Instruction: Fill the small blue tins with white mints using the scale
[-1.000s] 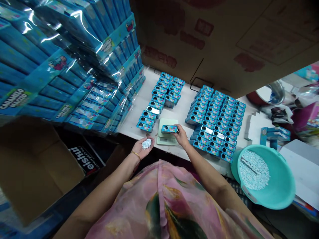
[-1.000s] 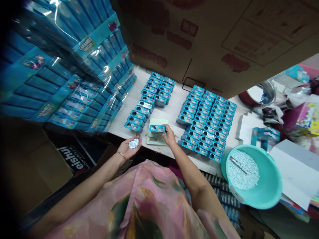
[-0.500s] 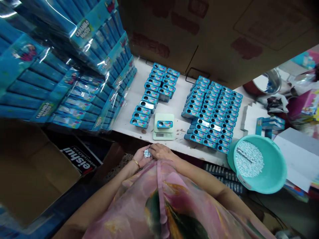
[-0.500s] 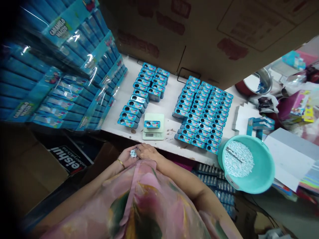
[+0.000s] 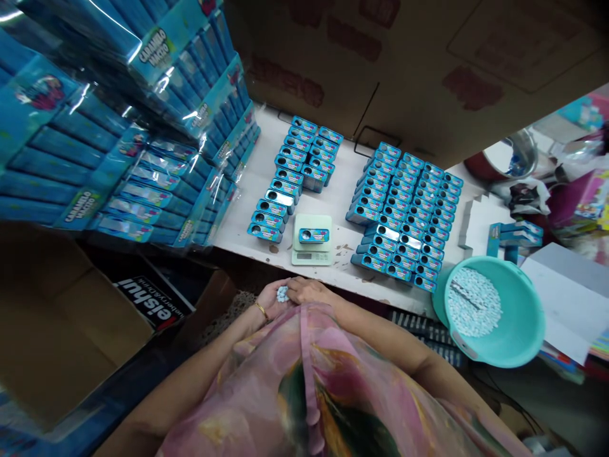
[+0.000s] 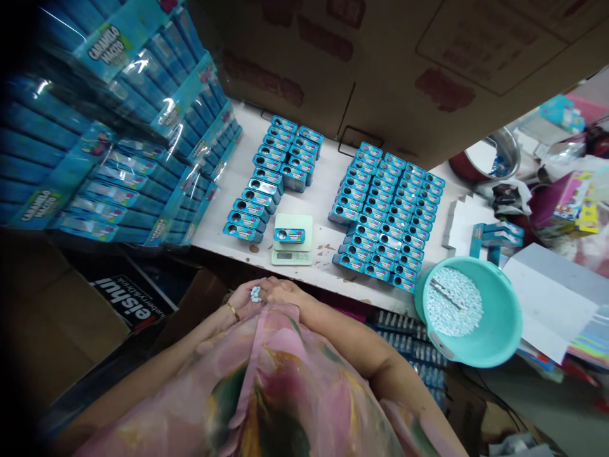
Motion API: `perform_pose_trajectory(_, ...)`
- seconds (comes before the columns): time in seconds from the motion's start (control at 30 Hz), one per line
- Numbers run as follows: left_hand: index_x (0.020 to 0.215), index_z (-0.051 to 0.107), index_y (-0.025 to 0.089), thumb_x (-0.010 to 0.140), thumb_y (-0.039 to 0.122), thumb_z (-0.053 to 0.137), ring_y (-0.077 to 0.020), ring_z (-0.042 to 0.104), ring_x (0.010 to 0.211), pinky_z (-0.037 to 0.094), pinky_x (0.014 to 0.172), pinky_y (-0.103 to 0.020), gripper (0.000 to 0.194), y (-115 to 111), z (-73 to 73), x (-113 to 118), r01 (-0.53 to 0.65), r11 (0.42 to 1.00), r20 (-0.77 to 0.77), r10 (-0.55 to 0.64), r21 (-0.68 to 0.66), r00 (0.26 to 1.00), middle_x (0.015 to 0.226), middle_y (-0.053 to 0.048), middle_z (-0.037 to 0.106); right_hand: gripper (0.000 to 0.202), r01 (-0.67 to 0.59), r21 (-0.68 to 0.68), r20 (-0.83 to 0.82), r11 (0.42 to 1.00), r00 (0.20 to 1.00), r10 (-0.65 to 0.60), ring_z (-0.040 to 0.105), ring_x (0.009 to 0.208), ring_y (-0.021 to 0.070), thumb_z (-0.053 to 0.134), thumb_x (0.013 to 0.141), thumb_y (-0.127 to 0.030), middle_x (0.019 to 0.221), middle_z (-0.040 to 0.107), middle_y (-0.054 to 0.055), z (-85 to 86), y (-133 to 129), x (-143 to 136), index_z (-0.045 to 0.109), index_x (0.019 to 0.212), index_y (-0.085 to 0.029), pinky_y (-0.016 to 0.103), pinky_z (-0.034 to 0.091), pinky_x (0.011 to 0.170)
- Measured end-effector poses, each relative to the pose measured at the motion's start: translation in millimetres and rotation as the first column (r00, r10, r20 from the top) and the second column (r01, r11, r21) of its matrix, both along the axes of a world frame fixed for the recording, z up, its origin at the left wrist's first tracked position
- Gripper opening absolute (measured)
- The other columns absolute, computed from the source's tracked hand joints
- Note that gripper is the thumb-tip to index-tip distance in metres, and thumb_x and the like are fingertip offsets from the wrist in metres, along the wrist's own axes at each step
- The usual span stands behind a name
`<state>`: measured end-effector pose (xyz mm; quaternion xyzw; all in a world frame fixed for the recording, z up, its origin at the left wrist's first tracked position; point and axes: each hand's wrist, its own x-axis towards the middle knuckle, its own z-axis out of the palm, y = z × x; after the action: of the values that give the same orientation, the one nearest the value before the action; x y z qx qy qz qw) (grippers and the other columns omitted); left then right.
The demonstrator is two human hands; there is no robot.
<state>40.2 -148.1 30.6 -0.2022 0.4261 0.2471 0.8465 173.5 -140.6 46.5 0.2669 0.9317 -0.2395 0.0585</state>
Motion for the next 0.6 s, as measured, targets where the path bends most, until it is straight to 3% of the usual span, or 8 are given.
perform_pose_trajectory(0.13,0.060,0.053,0.011,0.078,0.012,0.040,-0.0126,0.055,0.044,0.046,0.046,-0.023,0.023,0,-2.6,1,-0.009,1.000,0.017,0.009,-0.023,1.000,0.048,-0.005,0.056,0.022,0.067,-0.006,-0.155,0.998,0.986,-0.067,0.050,0.085,0.0143,0.042,0.084,-0.033,0.091,0.055,0.005,-2.1,-4,6,0.054,0.089,-0.016,0.024,0.044,0.068)
perform_pose_trajectory(0.2,0.063,0.054,0.010,0.078,0.011,0.041,-0.0144,0.058,0.048,0.048,0.049,-0.025,0.020,0,-4.3,0,-0.041,0.999,-0.001,0.041,-0.018,0.999,0.051,-0.006,0.058,0.020,0.236,-0.001,-0.316,0.972,0.922,-0.224,0.050,0.087,0.0139,0.042,0.084,-0.030,0.093,0.055,0.005,-1.7,-4,15,0.054,0.094,-0.018,0.025,0.044,0.073)
perform_pose_trajectory(0.23,0.067,0.055,0.010,0.078,0.011,0.041,-0.0161,0.060,0.053,0.049,0.051,-0.027,0.019,1,-4.9,-1,-0.057,0.998,-0.020,0.057,-0.010,0.998,0.055,-0.008,0.060,0.020,0.383,-0.009,-0.391,0.924,0.849,-0.356,0.050,0.089,0.0145,0.042,0.084,-0.029,0.095,0.055,0.006,-1.6,-1,21,0.053,0.098,-0.018,0.027,0.044,0.076)
perform_pose_trajectory(0.3,0.073,0.057,0.010,0.078,0.012,0.041,-0.0190,0.063,0.063,0.051,0.055,-0.031,0.017,3,-5.4,-5,-0.089,0.996,-0.072,0.089,0.006,0.993,0.066,-0.011,0.064,0.026,0.689,-0.060,-0.483,0.722,0.613,-0.625,0.049,0.094,0.0169,0.044,0.082,-0.028,0.099,0.053,0.008,-3.3,10,36,0.048,0.106,-0.018,0.031,0.043,0.079)
perform_pose_trajectory(0.37,0.075,0.057,0.010,0.079,0.013,0.042,-0.0193,0.063,0.067,0.051,0.055,-0.030,0.016,8,-4.8,-10,-0.123,0.992,-0.116,0.123,0.005,0.986,0.071,-0.012,0.065,0.039,0.835,-0.122,-0.496,0.536,0.417,-0.762,0.047,0.100,0.0193,0.050,0.078,-0.029,0.108,0.049,0.011,-9.3,29,52,0.041,0.115,-0.018,0.035,0.043,0.081)
perform_pose_trajectory(0.4,0.075,0.057,0.010,0.078,0.013,0.042,-0.0183,0.063,0.066,0.051,0.052,-0.027,0.016,11,-4.2,-12,-0.147,0.989,-0.131,0.145,0.001,0.981,0.071,-0.012,0.064,0.045,0.845,-0.148,-0.487,0.513,0.390,-0.782,0.045,0.103,0.0198,0.052,0.076,-0.029,0.113,0.047,0.011,-13.9,40,58,0.038,0.118,-0.018,0.036,0.042,0.082)
perform_pose_trajectory(0.5,0.074,0.057,0.010,0.078,0.013,0.042,-0.0159,0.062,0.061,0.048,0.046,-0.022,0.015,23,-2.4,-14,-0.206,0.978,-0.136,0.205,0.010,0.969,0.068,-0.010,0.063,0.046,0.767,-0.210,-0.430,0.607,0.485,-0.761,0.045,0.105,0.0188,0.052,0.074,-0.023,0.116,0.047,0.009,-27.2,67,67,0.039,0.118,-0.018,0.035,0.040,0.086)
perform_pose_trajectory(0.6,0.075,0.057,0.010,0.078,0.014,0.043,-0.0161,0.061,0.062,0.049,0.048,-0.023,0.015,41,-2.9,-8,-0.240,0.970,-0.138,0.245,0.049,0.960,0.068,-0.011,0.063,0.037,0.708,-0.169,-0.384,0.686,0.593,-0.707,0.048,0.098,0.0184,0.049,0.075,-0.018,0.106,0.054,0.007,-23.5,76,63,0.046,0.112,-0.017,0.033,0.039,0.085)
